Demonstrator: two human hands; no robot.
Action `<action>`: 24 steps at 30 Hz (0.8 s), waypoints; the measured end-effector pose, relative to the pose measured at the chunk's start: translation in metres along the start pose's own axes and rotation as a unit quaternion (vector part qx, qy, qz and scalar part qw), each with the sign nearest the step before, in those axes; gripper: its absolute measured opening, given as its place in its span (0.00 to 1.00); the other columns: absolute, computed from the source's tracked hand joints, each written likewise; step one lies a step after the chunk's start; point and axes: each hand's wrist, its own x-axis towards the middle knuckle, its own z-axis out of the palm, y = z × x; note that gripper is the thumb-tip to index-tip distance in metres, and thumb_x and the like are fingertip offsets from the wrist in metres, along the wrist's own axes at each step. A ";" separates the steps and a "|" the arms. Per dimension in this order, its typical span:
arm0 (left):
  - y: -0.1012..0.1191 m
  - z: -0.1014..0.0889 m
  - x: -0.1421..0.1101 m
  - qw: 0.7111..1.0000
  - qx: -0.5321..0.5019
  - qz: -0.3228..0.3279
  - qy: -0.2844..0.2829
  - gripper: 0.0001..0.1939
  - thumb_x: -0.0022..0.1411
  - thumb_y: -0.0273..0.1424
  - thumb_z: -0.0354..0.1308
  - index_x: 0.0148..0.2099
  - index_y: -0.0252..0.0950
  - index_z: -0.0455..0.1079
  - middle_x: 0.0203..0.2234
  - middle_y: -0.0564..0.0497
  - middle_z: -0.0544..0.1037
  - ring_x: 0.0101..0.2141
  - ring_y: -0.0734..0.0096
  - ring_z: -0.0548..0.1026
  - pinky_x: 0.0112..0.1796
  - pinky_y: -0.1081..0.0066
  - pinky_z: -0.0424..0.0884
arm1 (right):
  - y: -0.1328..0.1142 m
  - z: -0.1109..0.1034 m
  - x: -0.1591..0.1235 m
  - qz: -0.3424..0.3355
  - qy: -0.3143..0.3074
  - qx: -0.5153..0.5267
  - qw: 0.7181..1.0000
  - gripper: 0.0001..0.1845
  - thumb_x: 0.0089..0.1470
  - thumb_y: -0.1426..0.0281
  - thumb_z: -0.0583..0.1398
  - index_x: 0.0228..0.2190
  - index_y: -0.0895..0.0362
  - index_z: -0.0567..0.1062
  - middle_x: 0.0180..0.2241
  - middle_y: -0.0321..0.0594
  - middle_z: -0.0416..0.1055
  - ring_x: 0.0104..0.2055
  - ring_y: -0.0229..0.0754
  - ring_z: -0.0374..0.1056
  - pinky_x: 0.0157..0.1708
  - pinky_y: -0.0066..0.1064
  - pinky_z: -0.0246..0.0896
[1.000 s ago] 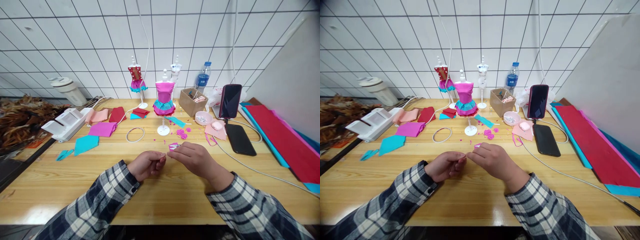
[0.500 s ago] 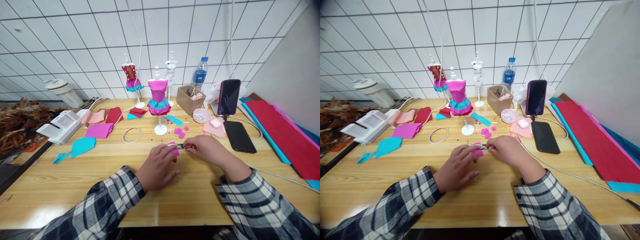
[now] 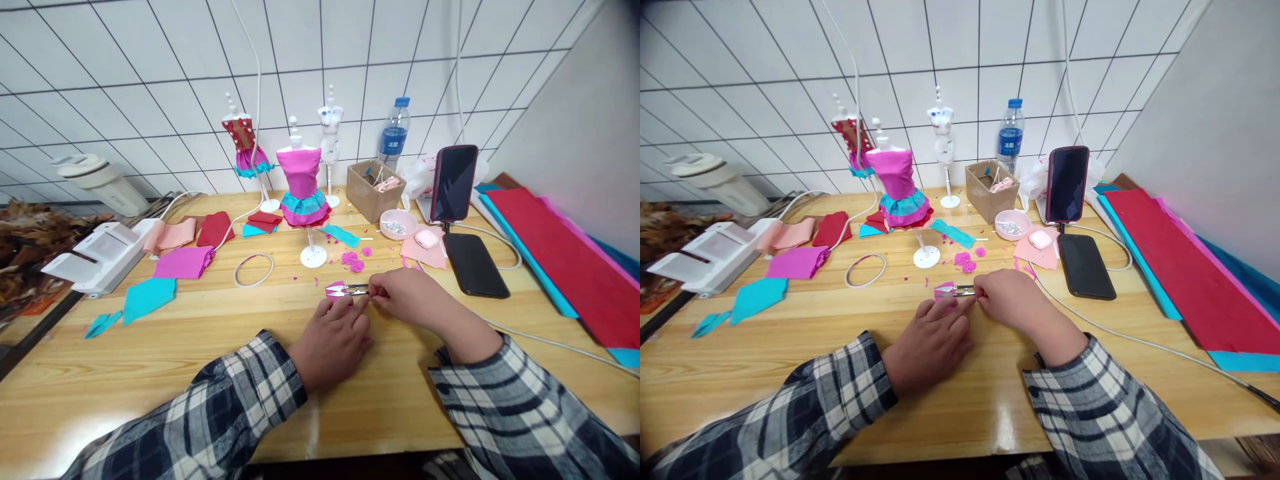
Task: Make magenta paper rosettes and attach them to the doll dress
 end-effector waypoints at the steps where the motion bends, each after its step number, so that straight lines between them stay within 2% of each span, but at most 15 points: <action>1: 0.000 0.001 -0.001 1.000 0.000 0.004 -0.006 0.13 0.67 0.38 0.48 0.45 0.35 0.68 0.59 0.47 0.67 0.53 0.56 0.65 0.48 0.56 0.60 | 0.000 0.000 0.000 0.000 -0.001 0.000 1.000 0.07 0.52 0.69 0.55 0.30 0.52 0.75 0.29 0.36 0.76 0.29 0.38 0.67 0.24 0.28 0.42; 5: 0.002 0.001 -0.001 1.000 -0.011 -0.001 -0.020 0.13 0.68 0.38 0.48 0.45 0.35 0.68 0.59 0.48 0.67 0.52 0.56 0.64 0.48 0.56 0.59 | 0.000 0.002 0.001 0.000 -0.005 -0.006 1.000 0.08 0.52 0.69 0.55 0.31 0.51 0.75 0.30 0.36 0.76 0.30 0.39 0.68 0.24 0.28 0.43; 12: -0.004 -0.008 0.004 0.994 -0.086 -0.027 -0.064 0.14 0.66 0.40 0.48 0.46 0.36 0.67 0.59 0.49 0.67 0.48 0.55 0.65 0.46 0.55 0.61 | 0.010 -0.003 0.002 0.014 -0.005 -0.017 1.000 0.07 0.54 0.65 0.57 0.29 0.50 0.76 0.30 0.36 0.77 0.31 0.41 0.70 0.25 0.29 0.46; 18: -0.010 -0.007 0.001 0.989 -0.127 -0.027 -0.071 0.13 0.66 0.41 0.49 0.41 0.37 0.67 0.61 0.51 0.65 0.50 0.53 0.64 0.46 0.53 0.61 | 0.026 -0.010 -0.001 0.073 0.032 -0.049 0.996 0.10 0.55 0.64 0.57 0.30 0.53 0.78 0.29 0.41 0.77 0.30 0.42 0.69 0.25 0.30 0.49; 21: -0.010 -0.005 0.000 0.990 -0.124 -0.023 -0.065 0.12 0.66 0.40 0.50 0.41 0.37 0.67 0.61 0.51 0.65 0.50 0.53 0.63 0.47 0.53 0.60 | 0.020 -0.009 -0.001 0.030 0.043 0.007 0.999 0.09 0.56 0.64 0.58 0.34 0.51 0.78 0.30 0.37 0.77 0.30 0.40 0.69 0.26 0.28 0.51; 24: -0.010 -0.005 0.001 0.991 -0.118 -0.021 -0.064 0.11 0.65 0.39 0.51 0.41 0.37 0.67 0.60 0.50 0.66 0.49 0.53 0.64 0.47 0.52 0.60 | 0.009 -0.003 0.002 -0.030 0.024 0.037 0.999 0.08 0.55 0.65 0.59 0.35 0.50 0.78 0.32 0.34 0.77 0.32 0.38 0.69 0.27 0.27 0.50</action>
